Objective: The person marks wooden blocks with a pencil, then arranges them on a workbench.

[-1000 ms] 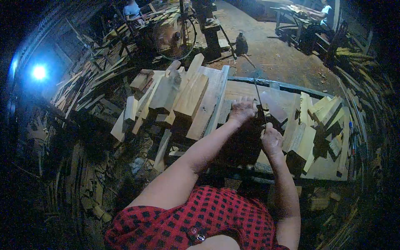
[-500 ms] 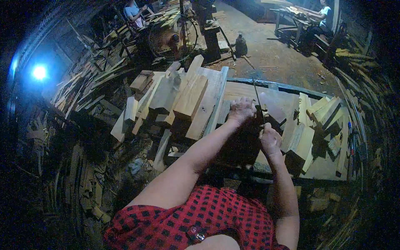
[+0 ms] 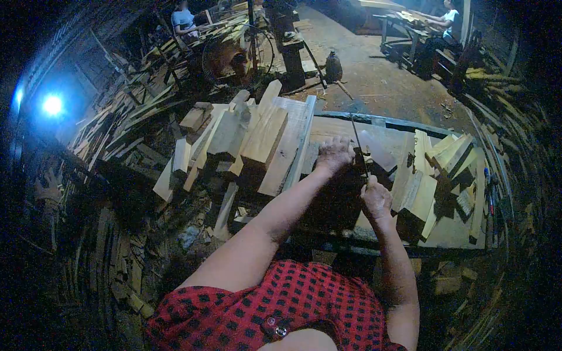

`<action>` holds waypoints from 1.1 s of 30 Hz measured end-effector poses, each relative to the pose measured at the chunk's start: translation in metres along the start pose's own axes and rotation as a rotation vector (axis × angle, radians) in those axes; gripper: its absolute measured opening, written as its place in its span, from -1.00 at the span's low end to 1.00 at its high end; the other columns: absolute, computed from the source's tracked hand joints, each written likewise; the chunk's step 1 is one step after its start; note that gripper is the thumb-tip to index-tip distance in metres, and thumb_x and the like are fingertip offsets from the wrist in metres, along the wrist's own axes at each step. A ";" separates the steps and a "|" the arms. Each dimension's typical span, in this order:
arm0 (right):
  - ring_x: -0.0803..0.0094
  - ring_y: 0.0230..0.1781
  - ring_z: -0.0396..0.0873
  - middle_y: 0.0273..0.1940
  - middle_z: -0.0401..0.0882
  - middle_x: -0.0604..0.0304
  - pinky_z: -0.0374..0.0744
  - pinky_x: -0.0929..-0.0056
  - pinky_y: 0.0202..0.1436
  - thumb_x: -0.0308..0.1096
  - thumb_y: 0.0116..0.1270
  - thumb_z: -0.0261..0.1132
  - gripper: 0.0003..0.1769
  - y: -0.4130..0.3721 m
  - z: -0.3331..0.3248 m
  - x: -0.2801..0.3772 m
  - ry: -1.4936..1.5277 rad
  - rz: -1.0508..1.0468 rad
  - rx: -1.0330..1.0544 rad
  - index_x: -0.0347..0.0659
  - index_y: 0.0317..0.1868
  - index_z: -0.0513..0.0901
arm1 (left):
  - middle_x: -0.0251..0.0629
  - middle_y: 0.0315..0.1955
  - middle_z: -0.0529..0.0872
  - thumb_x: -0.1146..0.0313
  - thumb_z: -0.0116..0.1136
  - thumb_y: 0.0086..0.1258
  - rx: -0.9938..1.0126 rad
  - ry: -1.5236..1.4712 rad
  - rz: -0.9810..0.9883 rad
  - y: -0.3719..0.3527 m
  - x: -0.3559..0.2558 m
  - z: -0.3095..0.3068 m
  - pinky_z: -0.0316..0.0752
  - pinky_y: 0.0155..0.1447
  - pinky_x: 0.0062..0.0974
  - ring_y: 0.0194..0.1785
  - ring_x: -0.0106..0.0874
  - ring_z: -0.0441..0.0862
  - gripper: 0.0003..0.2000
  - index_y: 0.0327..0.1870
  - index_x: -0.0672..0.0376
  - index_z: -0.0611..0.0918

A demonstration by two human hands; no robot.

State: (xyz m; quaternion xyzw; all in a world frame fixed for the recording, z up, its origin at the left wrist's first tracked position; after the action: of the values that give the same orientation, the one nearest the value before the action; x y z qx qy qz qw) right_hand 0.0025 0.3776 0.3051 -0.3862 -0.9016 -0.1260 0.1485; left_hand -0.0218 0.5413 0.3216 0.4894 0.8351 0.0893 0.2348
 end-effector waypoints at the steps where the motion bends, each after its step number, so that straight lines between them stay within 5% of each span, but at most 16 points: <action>1: -0.08 -0.38 0.51 -0.48 0.50 -0.14 0.43 0.01 -0.30 -0.28 0.21 0.02 -0.83 0.000 -0.001 0.000 0.000 -0.001 -0.001 -0.22 -0.32 0.34 | -0.08 -0.24 0.53 0.21 -0.09 0.11 0.016 -0.016 -0.012 0.000 0.000 -0.001 0.34 -0.09 -0.14 -0.14 -0.13 0.49 -0.72 -0.23 0.14 0.52; 24: -0.08 -0.40 0.50 -0.48 0.49 -0.15 0.42 0.00 -0.32 -0.25 0.22 0.01 -0.80 -0.003 -0.003 0.000 0.073 -0.033 -0.031 -0.23 -0.33 0.34 | -0.10 -0.28 0.54 0.20 -0.04 0.06 -0.091 -0.004 0.049 0.002 0.004 0.010 0.37 -0.15 -0.15 -0.19 -0.14 0.50 -0.73 -0.28 0.15 0.51; 33: -0.08 -0.43 0.51 -0.51 0.49 -0.13 0.45 0.03 -0.36 -0.28 0.20 0.03 -0.83 -0.088 -0.008 -0.029 0.022 0.009 0.044 -0.20 -0.30 0.40 | -0.09 -0.25 0.54 0.18 -0.05 0.09 -0.026 0.015 0.036 0.002 0.002 0.002 0.36 -0.10 -0.17 -0.16 -0.15 0.49 -0.70 -0.23 0.16 0.51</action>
State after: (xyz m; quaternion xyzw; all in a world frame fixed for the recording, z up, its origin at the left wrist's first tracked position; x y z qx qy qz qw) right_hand -0.0418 0.2967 0.2918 -0.3856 -0.9007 -0.1098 0.1673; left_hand -0.0202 0.5431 0.3197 0.5007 0.8266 0.1079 0.2334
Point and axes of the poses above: each hand's wrist, its own y-axis towards the middle knuckle, its own z-axis out of the palm, x = y × z, the point moved 5 cm from there along y, towards the middle knuckle
